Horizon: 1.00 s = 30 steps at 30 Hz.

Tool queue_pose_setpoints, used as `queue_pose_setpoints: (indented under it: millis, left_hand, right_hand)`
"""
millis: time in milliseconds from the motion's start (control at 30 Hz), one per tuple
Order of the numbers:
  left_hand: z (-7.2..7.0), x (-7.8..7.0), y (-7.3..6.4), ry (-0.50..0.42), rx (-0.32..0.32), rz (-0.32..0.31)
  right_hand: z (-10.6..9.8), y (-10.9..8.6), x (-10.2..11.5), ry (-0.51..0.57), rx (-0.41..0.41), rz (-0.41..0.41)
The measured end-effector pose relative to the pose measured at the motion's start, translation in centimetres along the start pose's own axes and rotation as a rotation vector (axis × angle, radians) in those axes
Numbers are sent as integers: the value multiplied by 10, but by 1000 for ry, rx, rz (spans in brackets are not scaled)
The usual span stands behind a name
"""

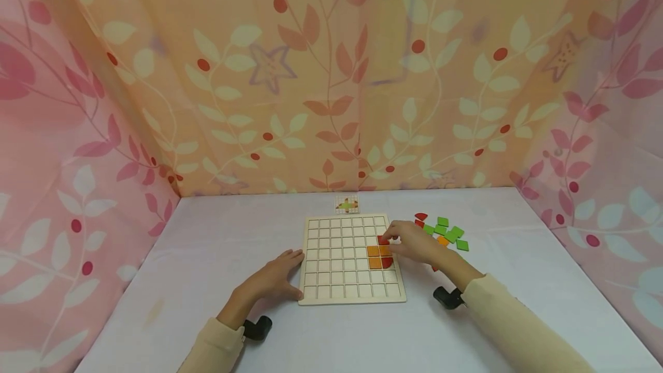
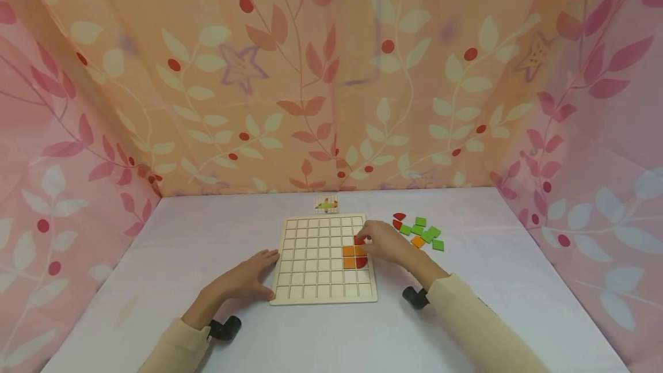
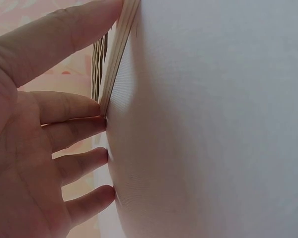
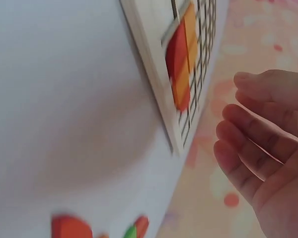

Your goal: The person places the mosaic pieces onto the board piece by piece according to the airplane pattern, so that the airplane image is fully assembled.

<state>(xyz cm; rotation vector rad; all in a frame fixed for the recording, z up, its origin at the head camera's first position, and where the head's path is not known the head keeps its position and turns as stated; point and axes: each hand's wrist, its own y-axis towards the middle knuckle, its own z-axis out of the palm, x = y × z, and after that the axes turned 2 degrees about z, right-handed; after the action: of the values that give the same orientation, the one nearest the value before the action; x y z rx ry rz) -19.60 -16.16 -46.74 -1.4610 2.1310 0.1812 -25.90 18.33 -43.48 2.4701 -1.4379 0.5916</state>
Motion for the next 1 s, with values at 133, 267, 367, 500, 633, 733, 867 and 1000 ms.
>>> queue_pose_setpoints:
  millis: [133,267,367,500,633,733,867,1000]
  left_hand:
    - [0,0,0,4,-2,5]
    - [0,1,0,3,-4,3]
    - [0,1,1,-1,-2,-5]
    - [-2,-1,1,-2,1,-15]
    - [-2,-1,1,-2,1,-14]
    - [-1,0,1,-1,-1,-7]
    - [-1,0,1,1,-4,-5]
    - [0,0,0,-7,-5,-8]
  right_hand:
    - [-15,0,-16,19,-48,43]
    - [-30,-1,-32,6,-97,64]
    - [-38,-1,-44,3,-122,77]
    - [-42,-1,-58,24,-129,140]
    - [-42,1,-71,63,-96,221]
    - [-39,3,-81,89,-63,273]
    - [-33,5,-93,90,-54,291]
    - [-28,7,-101,86,-50,298]
